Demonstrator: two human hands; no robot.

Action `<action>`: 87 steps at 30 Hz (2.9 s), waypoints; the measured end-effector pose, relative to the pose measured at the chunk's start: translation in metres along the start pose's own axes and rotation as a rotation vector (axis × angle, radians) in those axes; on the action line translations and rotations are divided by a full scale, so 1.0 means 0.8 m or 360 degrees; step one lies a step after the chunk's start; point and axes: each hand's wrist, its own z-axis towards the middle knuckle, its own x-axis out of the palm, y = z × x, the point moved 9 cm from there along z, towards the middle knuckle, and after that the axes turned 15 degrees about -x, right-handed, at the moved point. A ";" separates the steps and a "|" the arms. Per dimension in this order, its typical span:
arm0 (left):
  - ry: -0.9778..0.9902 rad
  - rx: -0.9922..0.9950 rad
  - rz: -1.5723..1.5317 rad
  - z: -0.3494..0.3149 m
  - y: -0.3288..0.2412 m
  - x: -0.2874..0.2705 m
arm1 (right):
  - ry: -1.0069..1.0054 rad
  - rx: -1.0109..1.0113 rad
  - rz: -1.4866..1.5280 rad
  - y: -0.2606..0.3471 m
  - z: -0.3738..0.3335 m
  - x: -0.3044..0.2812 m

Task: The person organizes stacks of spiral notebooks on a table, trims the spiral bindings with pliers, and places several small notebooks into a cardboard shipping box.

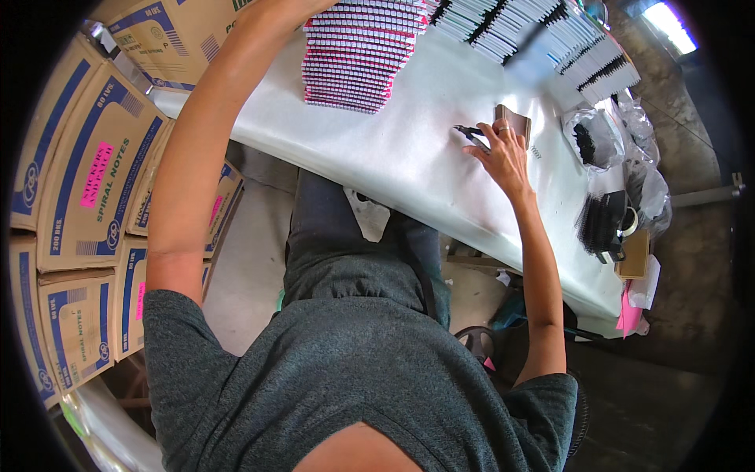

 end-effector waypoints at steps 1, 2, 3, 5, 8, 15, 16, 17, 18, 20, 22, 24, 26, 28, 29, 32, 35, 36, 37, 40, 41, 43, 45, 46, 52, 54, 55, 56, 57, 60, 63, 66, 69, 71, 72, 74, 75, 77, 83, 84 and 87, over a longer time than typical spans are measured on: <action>0.0007 -0.0015 0.0001 -0.001 0.004 0.001 | 0.0002 0.0009 -0.0029 0.000 -0.004 0.007; 0.0007 -0.0036 -0.0011 -0.004 0.006 0.002 | 0.0004 0.0018 -0.0059 0.000 -0.009 0.013; 0.0027 -0.0067 -0.0017 -0.003 0.012 0.004 | 0.0005 0.0029 -0.0089 0.000 -0.015 0.018; 0.0013 -0.0160 -0.0097 -0.014 0.030 0.012 | 0.0014 0.0033 -0.0107 0.001 -0.021 0.021; -0.0228 -0.0335 -0.0424 -0.054 0.066 0.007 | -0.0091 0.0025 -0.0016 0.009 -0.023 0.011; -0.0341 -0.0684 -0.1055 -0.174 0.091 0.055 | -0.0275 -0.0001 0.0384 0.007 0.004 -0.012; -0.0203 -0.0842 -0.1127 -0.184 0.092 0.080 | -0.0287 0.0035 0.0513 0.006 0.011 -0.008; 0.0005 -0.1096 -0.1286 -0.200 0.107 0.123 | -0.0308 0.0055 0.0650 0.007 0.026 -0.004; 0.0110 -0.1166 -0.1479 -0.210 0.115 0.162 | -0.0372 0.0012 0.0764 0.011 0.042 -0.004; 0.0170 -0.1364 -0.2035 -0.219 0.110 0.212 | -0.0451 0.0011 0.1045 0.013 0.073 0.005; 0.0314 -0.1491 -0.2275 -0.218 0.101 0.243 | -0.0478 0.0099 0.1298 0.011 0.109 0.023; 0.0380 -0.1518 -0.2192 -0.210 0.094 0.258 | -0.0439 0.0218 0.1529 0.001 0.145 0.052; 0.0343 -0.1792 -0.2188 -0.211 0.078 0.247 | -0.0546 0.0337 0.1792 -0.009 0.168 0.078; 0.0482 -0.1935 -0.2287 -0.227 0.071 0.257 | -0.0546 0.0321 0.1891 -0.014 0.191 0.096; 0.0509 -0.1994 -0.2403 -0.233 0.068 0.253 | -0.0461 0.0380 0.2014 0.001 0.206 0.103; 0.0552 -0.2024 -0.2576 -0.231 0.064 0.250 | -0.0113 0.0503 0.2311 0.041 0.230 0.133; 0.0413 -0.1900 -0.2487 -0.219 0.070 0.265 | -0.0152 0.0387 0.2210 0.043 0.232 0.145; 0.0433 -0.1882 -0.2491 -0.212 0.065 0.267 | 0.0039 0.0496 0.2553 0.048 0.233 0.170; 0.0464 -0.1858 -0.2500 -0.203 0.057 0.270 | 0.0051 0.0568 0.2672 0.037 0.228 0.189; 0.0519 -0.1919 -0.2561 -0.177 0.057 0.271 | 0.0003 0.0624 0.3008 0.048 0.213 0.213; 0.0554 -0.1926 -0.2553 -0.172 0.064 0.274 | -0.0023 0.0701 0.3006 0.056 0.213 0.210; 0.0590 -0.1934 -0.2519 -0.157 0.077 0.289 | -0.0097 0.0866 0.2986 0.061 0.209 0.203; 0.0552 -0.1946 -0.2438 -0.142 0.106 0.312 | -0.0133 0.0802 0.2895 0.067 0.214 0.193; 0.0626 -0.1858 -0.2498 -0.128 0.114 0.323 | -0.0133 0.0780 0.2862 0.066 0.217 0.187; 0.0897 -0.1630 -0.2602 -0.050 0.122 0.335 | -0.0212 0.0906 0.2439 0.051 0.238 0.195; 0.0823 -0.1619 -0.2630 -0.030 0.137 0.342 | -0.0330 0.0770 0.2467 0.053 0.266 0.182; 0.0787 -0.1605 -0.2647 -0.018 0.143 0.345 | -0.0395 0.0702 0.2475 0.051 0.280 0.178; 0.0835 -0.1545 -0.2658 -0.002 0.139 0.350 | -0.0379 0.0766 0.2463 0.038 0.287 0.192; 0.0853 -0.1516 -0.2674 0.014 0.138 0.355 | -0.0360 0.0830 0.2452 0.026 0.295 0.207; 0.0922 -0.1470 -0.2692 0.050 0.161 0.384 | -0.0410 0.0857 0.2441 0.012 0.331 0.232; 0.0938 -0.1391 -0.2687 0.092 0.176 0.409 | -0.0537 0.0939 0.2392 -0.008 0.365 0.253; 0.1009 -0.1314 -0.2712 0.142 0.178 0.453 | -0.0596 0.1024 0.2346 -0.051 0.393 0.291; 0.0984 -0.1376 -0.2631 0.165 0.224 0.488 | -0.0596 0.1021 0.2462 -0.040 0.432 0.296; 0.1010 -0.1368 -0.2623 0.194 0.223 0.510 | -0.0675 0.1040 0.2433 -0.063 0.443 0.298; 0.0954 -0.1463 -0.2638 0.208 0.226 0.523 | -0.0719 0.1050 0.2371 -0.073 0.450 0.298; 0.1042 -0.1462 -0.2687 0.237 0.220 0.545 | -0.0847 0.0964 0.2249 -0.098 0.466 0.304; 0.1087 -0.1459 -0.2709 0.250 0.216 0.555 | -0.0935 0.0872 0.2208 -0.108 0.474 0.303; 0.1078 -0.1457 -0.2773 0.266 0.216 0.572 | -0.1002 0.0756 0.2161 -0.114 0.485 0.299; 0.0771 -0.1711 -0.2774 0.268 0.248 0.598 | -0.0808 0.0618 0.1755 -0.034 0.459 0.269; 0.0781 -0.1708 -0.2757 0.271 0.236 0.597 | -0.0855 0.0620 0.1704 -0.036 0.457 0.268; 0.0772 -0.1688 -0.2766 0.286 0.208 0.592 | -0.0937 0.0610 0.1614 -0.046 0.453 0.273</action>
